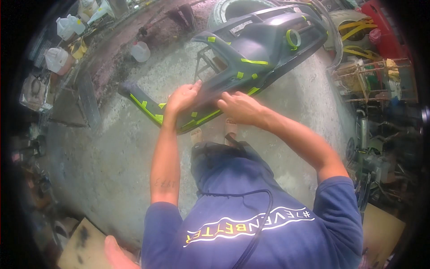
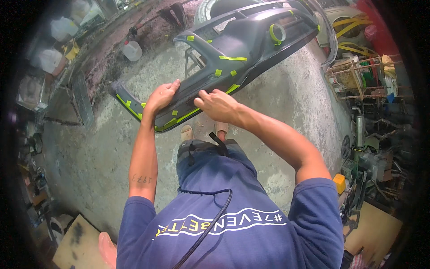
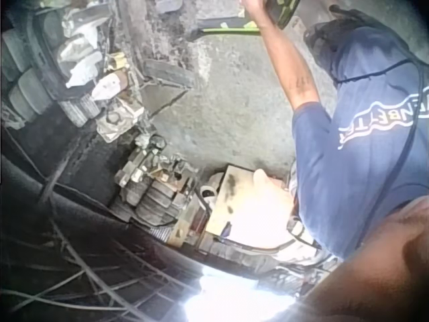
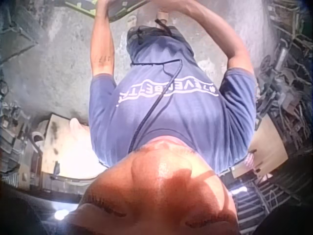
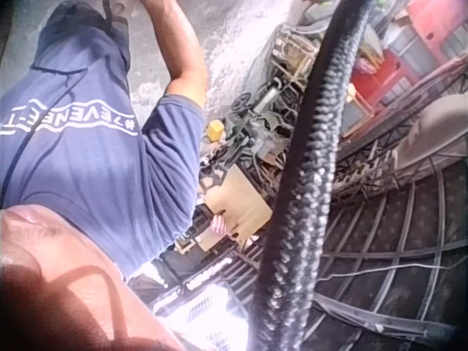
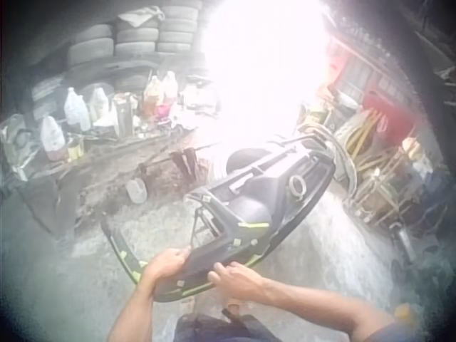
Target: The person applies a liquid from a container to a car bumper using a brush. They then use a cloth to wipe the bumper surface, spreading and buffing the liquid across the part.
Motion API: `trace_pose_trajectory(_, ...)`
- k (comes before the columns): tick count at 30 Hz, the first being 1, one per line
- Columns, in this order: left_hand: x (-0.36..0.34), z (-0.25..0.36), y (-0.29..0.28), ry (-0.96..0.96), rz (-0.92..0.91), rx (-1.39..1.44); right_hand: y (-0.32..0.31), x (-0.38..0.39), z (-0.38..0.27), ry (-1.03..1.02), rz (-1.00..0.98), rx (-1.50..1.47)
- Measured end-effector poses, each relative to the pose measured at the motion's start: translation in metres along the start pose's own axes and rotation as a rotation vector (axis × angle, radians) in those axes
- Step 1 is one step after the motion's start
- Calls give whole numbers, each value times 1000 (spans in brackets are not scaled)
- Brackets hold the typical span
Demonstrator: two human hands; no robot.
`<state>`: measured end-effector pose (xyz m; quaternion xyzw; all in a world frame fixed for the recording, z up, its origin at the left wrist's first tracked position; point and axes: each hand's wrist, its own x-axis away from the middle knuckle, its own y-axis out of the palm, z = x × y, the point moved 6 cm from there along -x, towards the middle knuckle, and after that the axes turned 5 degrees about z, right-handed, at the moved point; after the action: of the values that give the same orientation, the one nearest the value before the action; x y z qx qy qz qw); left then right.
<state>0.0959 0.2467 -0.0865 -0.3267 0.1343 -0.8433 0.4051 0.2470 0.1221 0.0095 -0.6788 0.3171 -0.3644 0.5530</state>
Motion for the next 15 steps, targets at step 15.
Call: trace_pose_trajectory(15,8,17,-8,-32,-17,6,-90,101,95,666,714,-929)
